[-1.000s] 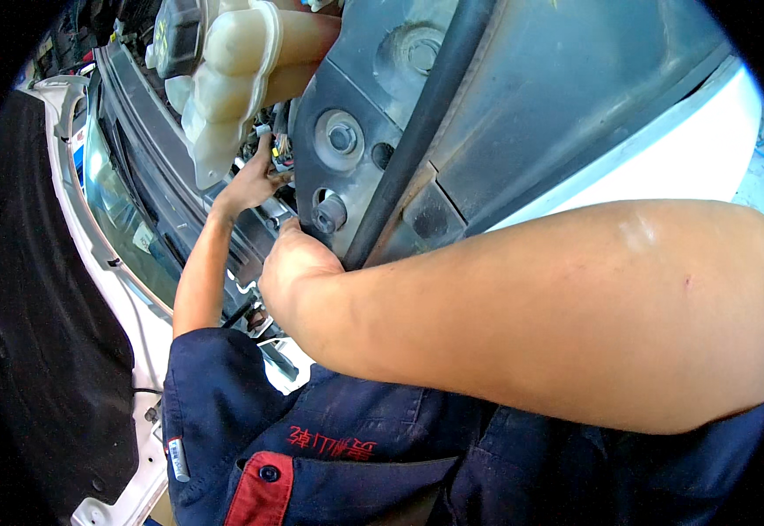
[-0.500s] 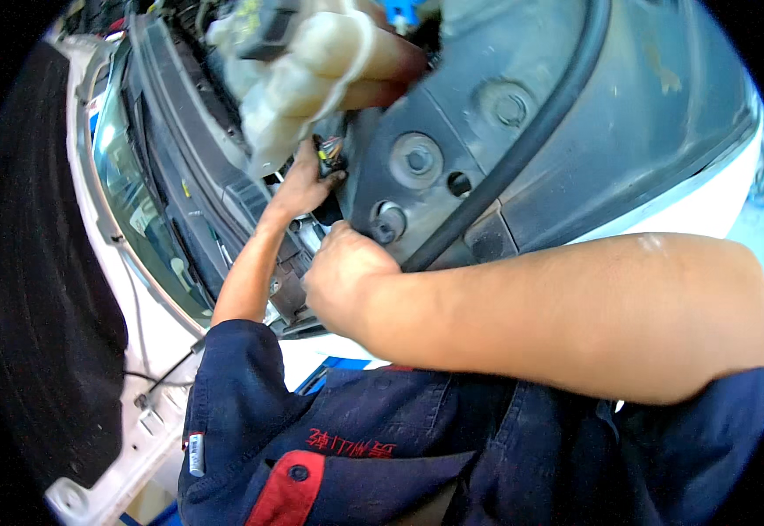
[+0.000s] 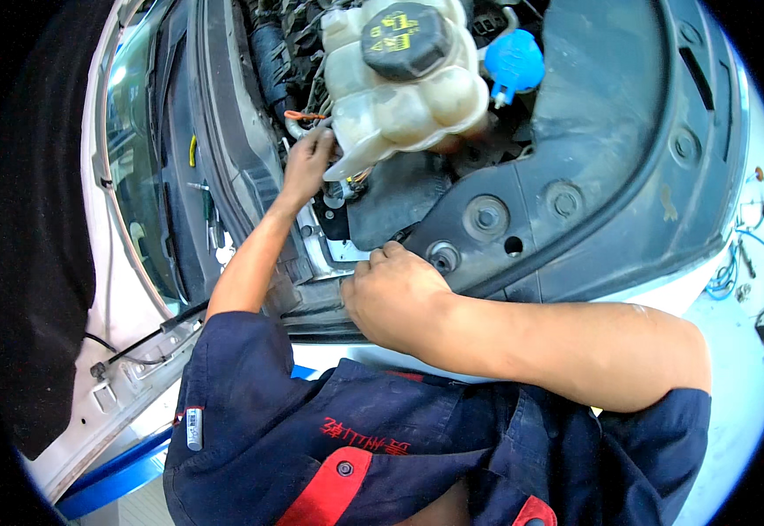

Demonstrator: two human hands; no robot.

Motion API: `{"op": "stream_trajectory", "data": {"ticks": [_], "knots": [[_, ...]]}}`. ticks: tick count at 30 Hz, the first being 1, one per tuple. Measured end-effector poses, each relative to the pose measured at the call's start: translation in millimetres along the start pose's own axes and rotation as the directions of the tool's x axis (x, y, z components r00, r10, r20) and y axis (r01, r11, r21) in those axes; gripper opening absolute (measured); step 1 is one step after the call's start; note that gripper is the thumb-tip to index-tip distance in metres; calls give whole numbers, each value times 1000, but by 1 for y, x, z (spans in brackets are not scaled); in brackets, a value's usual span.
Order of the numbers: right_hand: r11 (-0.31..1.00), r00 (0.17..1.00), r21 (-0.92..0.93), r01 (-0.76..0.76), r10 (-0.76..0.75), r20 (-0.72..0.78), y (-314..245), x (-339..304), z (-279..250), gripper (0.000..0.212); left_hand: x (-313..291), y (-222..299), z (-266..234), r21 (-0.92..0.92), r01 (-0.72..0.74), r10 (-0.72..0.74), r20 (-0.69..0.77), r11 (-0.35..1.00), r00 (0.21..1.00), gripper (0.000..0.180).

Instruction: The person removes a plastic engine cover, wipes it with a cloth, and reinstalls it over the engine bay. They then connect an electrical connector to a component under the cover.

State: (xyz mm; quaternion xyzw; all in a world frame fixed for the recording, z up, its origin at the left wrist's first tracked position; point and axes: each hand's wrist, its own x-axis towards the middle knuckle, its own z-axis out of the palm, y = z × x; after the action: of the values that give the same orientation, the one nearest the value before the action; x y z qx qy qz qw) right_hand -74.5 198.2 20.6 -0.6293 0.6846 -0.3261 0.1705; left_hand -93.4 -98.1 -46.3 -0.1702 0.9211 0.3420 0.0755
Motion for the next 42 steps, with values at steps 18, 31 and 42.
{"op": "stream_trajectory", "data": {"ticks": [18,31,42], "knots": [[1000,993,14,5,-7,117,-1,21,-21,27,12,13,15,453,-117,-80,393,884,916,36],[995,894,-35,-89,96,437,3,45,-43,47,59,-7,55,279,-130,-19,476,951,879,97],[975,975,213,-65,17,222,26,74,-113,29,89,-60,101,212,-177,150,140,961,979,65]]}}
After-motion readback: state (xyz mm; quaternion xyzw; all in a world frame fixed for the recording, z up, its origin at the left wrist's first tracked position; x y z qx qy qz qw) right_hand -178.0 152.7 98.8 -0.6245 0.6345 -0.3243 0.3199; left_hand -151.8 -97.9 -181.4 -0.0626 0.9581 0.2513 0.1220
